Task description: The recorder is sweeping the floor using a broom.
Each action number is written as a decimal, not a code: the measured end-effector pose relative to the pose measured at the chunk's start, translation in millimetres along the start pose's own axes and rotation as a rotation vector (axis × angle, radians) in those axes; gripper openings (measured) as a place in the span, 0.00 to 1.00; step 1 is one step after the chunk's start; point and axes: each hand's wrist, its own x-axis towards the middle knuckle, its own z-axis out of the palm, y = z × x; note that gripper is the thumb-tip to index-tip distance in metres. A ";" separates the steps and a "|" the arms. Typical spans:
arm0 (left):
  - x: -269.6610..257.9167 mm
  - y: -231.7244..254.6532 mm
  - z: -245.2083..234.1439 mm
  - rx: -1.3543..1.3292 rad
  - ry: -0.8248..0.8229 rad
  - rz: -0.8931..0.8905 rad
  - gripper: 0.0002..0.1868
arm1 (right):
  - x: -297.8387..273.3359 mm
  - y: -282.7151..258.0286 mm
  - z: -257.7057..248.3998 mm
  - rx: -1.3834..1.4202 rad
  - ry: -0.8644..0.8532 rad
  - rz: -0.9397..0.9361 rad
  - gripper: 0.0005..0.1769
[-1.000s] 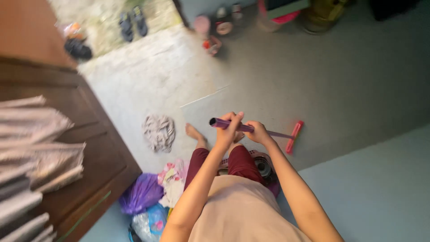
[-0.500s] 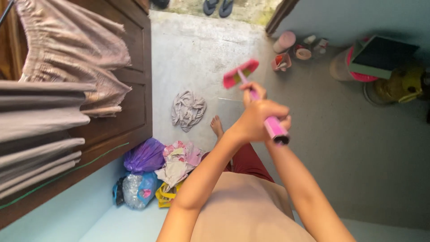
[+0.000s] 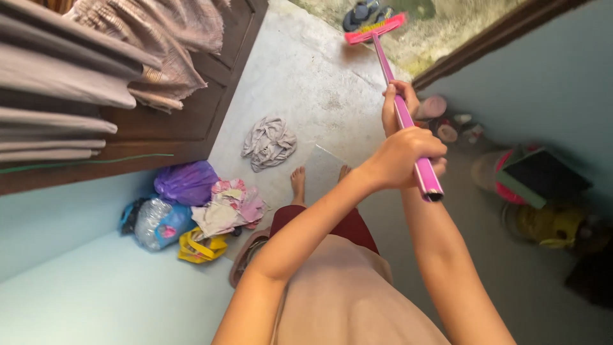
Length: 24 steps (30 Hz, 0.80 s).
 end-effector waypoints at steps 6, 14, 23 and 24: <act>7.2 -6.8 -47.1 0.031 0.392 0.043 0.18 | 60.3 -65.6 5.5 0.219 0.015 0.133 0.12; -66.7 -135.9 -91.5 0.302 0.782 -0.423 0.29 | 32.2 -155.9 92.7 0.474 -0.414 0.198 0.23; -150.7 -203.2 -181.0 0.506 0.886 -0.893 0.29 | 78.2 -187.3 170.0 0.970 -0.799 0.457 0.21; -164.6 -215.1 -186.0 0.507 0.899 -0.905 0.29 | 81.0 -192.6 178.6 0.969 -0.816 0.466 0.21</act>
